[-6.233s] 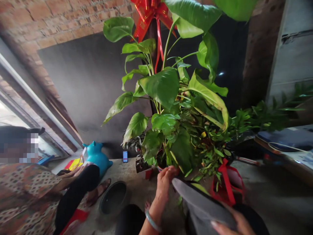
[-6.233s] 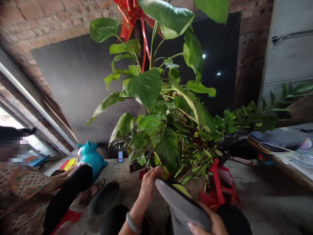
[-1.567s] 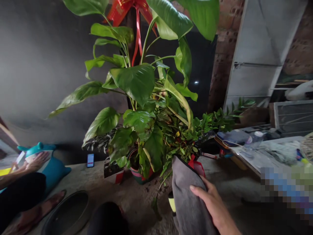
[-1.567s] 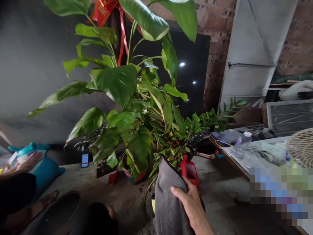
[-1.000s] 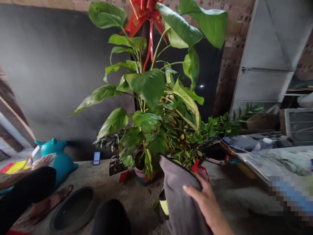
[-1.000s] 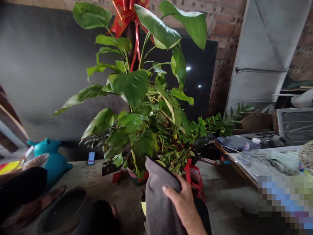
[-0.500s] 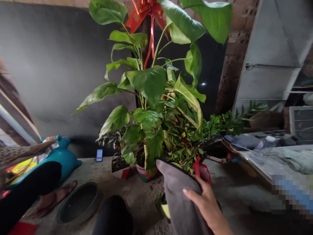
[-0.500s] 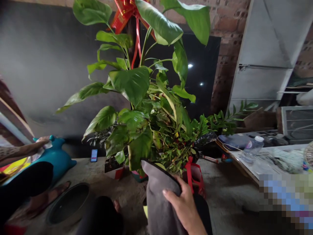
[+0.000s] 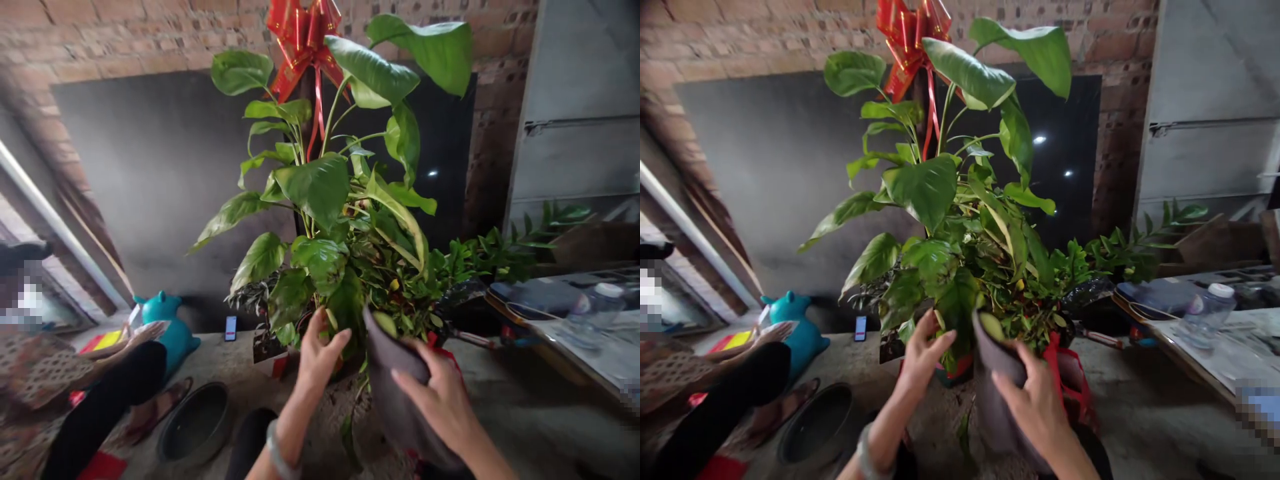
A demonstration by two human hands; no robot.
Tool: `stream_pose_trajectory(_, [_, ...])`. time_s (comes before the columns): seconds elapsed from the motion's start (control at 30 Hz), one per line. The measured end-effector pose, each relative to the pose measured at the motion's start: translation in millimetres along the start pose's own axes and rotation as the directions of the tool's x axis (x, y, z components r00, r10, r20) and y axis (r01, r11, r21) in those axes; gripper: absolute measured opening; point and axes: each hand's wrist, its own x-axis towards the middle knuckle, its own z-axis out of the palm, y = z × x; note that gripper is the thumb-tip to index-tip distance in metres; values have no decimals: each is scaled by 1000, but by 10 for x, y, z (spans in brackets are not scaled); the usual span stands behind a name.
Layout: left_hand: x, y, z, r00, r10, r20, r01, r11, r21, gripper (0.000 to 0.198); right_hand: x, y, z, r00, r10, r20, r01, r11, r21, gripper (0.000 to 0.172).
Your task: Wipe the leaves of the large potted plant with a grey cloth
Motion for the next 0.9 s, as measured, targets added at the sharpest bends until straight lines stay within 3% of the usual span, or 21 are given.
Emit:
stream_pose_trajectory(0.1, [84, -416, 177, 999, -37, 38, 36, 999, 38, 32, -222, 182, -73, 989, 67, 134, -65, 998, -24, 48])
stream_pose_trajectory(0.2, [132, -621, 198, 994, -105, 20, 104, 994, 18, 28, -199, 150, -301, 988, 128, 82, -131, 991, 27, 51])
stream_pose_trajectory(0.27, [123, -628, 173, 991, -134, 25, 136, 989, -63, 33, -43, -62, -359, 994, 77, -78, -75, 997, 23, 52])
stream_pose_trajectory(0.33, [85, -577, 159, 983, -178, 39, 181, 977, -110, 36, 148, -326, -266, 981, -40, -192, 40, 999, -8, 50])
stream_pose_trajectory(0.43, [16, -492, 130, 974, -226, 32, 228, 971, -69, 36, 286, -488, 68, 979, -189, -82, 180, 978, -105, 49])
stream_pose_trajectory(0.53, [-20, -481, 17, 976, -220, 9, 220, 976, -7, 34, 134, -168, 301, 983, -141, 115, 164, 961, -223, 53])
stream_pose_trajectory(0.63, [-25, -529, -147, 969, -243, -37, 244, 970, 21, 33, -62, 316, 158, 996, 62, 70, -47, 979, -196, 51])
stream_pose_trajectory(0.7, [-30, -541, -211, 958, -277, -77, 281, 959, 44, 32, -62, 437, -87, 989, 147, -7, -147, 980, -134, 51])
stream_pose_trajectory(0.8, [-59, -480, -173, 948, -306, -86, 311, 949, 50, 27, 136, 143, -348, 979, 115, -168, -131, 987, -89, 53])
stream_pose_trajectory(0.9, [-102, -395, -50, 939, -341, -49, 342, 940, 10, 28, 313, -373, -186, 969, -52, -241, 44, 998, -39, 52])
